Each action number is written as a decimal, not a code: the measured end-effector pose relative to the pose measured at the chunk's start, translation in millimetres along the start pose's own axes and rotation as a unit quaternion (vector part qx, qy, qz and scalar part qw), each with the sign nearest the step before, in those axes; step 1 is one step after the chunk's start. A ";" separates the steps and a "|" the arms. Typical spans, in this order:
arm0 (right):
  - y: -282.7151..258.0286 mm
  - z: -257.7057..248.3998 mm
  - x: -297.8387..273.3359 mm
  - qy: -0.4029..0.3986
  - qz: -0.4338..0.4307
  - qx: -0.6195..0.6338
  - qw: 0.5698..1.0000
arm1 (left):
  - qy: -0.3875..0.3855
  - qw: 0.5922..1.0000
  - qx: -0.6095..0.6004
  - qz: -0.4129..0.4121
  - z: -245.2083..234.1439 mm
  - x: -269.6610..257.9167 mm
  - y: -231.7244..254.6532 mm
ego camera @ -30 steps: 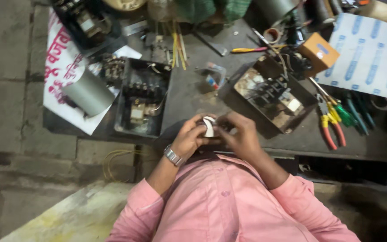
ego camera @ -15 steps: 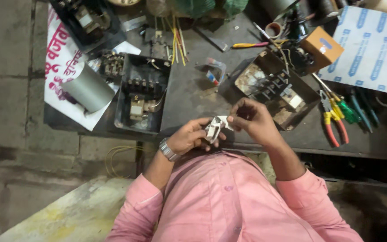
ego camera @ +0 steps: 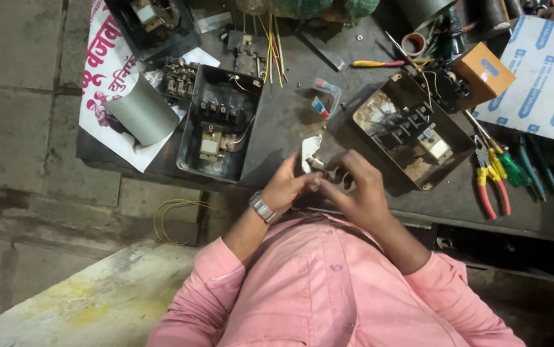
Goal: The person works at a cluttered workbench, handling small electrical components and tools. They wipe their hands with a cloth, then use a screwdriver to adjust parts inside an open electrical box. The person repeatedly picks up and places small metal pieces and wires, occasionally using pliers and other hand tools.
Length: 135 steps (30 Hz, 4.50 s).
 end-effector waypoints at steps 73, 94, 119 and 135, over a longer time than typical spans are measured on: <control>55.1 47.0 29.7 -0.059 0.023 0.025 0.998 | 0.053 0.993 0.007 0.102 -51.4 16.7 10.4; 32.4 72.1 17.5 -0.010 -0.061 -0.096 0.993 | 0.139 0.640 0.696 0.294 36.0 -35.3 71.1; 54.9 74.8 26.6 -0.037 -0.011 -0.002 0.999 | 0.118 0.706 0.639 0.282 15.2 1.1 90.2; 54.6 77.8 20.2 -0.004 -0.009 -0.024 1.000 | 0.115 0.751 0.565 0.321 22.5 -11.5 94.8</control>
Point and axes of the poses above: each hand's wrist, its own x-axis towards the middle knuckle, its own z-axis out of the palm, y = z × x, the point moved 6 cm from there along x, towards the middle knuckle, and after that the axes turned 12 degrees about -x, right-handed, at the moved point
